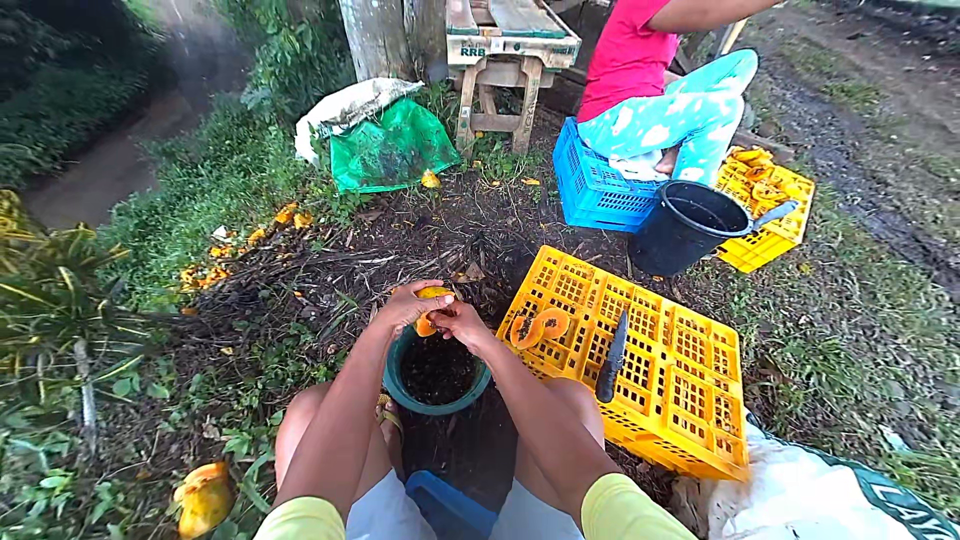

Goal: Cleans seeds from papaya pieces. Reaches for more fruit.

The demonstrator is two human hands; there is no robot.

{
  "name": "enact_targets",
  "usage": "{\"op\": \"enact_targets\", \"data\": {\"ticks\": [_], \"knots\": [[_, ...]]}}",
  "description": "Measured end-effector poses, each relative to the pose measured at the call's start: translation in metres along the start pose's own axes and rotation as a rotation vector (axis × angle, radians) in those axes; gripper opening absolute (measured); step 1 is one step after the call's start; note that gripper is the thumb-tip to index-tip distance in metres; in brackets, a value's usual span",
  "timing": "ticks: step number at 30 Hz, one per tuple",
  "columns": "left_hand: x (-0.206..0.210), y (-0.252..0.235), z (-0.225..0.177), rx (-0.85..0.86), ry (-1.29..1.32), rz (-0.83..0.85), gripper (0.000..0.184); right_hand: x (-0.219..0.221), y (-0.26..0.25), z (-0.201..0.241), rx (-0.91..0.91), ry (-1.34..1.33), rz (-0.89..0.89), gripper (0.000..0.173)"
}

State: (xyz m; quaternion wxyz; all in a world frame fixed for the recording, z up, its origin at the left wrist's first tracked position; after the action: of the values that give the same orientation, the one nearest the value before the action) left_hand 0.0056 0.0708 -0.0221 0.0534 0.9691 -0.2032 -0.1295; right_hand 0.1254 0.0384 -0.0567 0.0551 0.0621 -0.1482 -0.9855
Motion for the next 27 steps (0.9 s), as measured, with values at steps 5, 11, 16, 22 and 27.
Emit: {"op": "enact_targets", "data": {"ticks": [5, 11, 16, 22, 27], "knots": [[0.001, 0.004, -0.008, -0.035, 0.023, 0.007, 0.043, 0.004, -0.001, 0.001, 0.003, 0.013, 0.039, 0.022], [-0.002, 0.005, -0.006, -0.074, 0.057, -0.027, 0.041, 0.007, -0.002, 0.000, -0.009, -0.022, 0.022, 0.025], [-0.001, 0.001, -0.002, -0.101, 0.039, -0.037, 0.042, 0.008, 0.004, 0.004, -0.032, 0.120, -0.013, 0.025], [0.000, 0.006, -0.005, -0.113, 0.095, -0.038, 0.044, 0.007, 0.001, -0.001, -0.063, 0.089, -0.045, 0.030], [0.001, 0.013, -0.004, -0.116, 0.033, -0.038, 0.040, 0.005, -0.004, -0.001, -0.084, 0.172, -0.095, 0.027]]}}
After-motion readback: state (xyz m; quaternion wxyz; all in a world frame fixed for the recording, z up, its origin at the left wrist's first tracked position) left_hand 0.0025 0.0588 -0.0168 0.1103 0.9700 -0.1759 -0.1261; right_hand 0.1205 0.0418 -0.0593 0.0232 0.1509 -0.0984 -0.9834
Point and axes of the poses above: each hand's wrist, its own y-axis away from the middle knuckle, its own x-axis out of the palm, z = x × y, the point moved 8 cm from there along -y, towards the middle knuckle, and after that the axes turned 2 degrees about x, right-handed, at the moved point
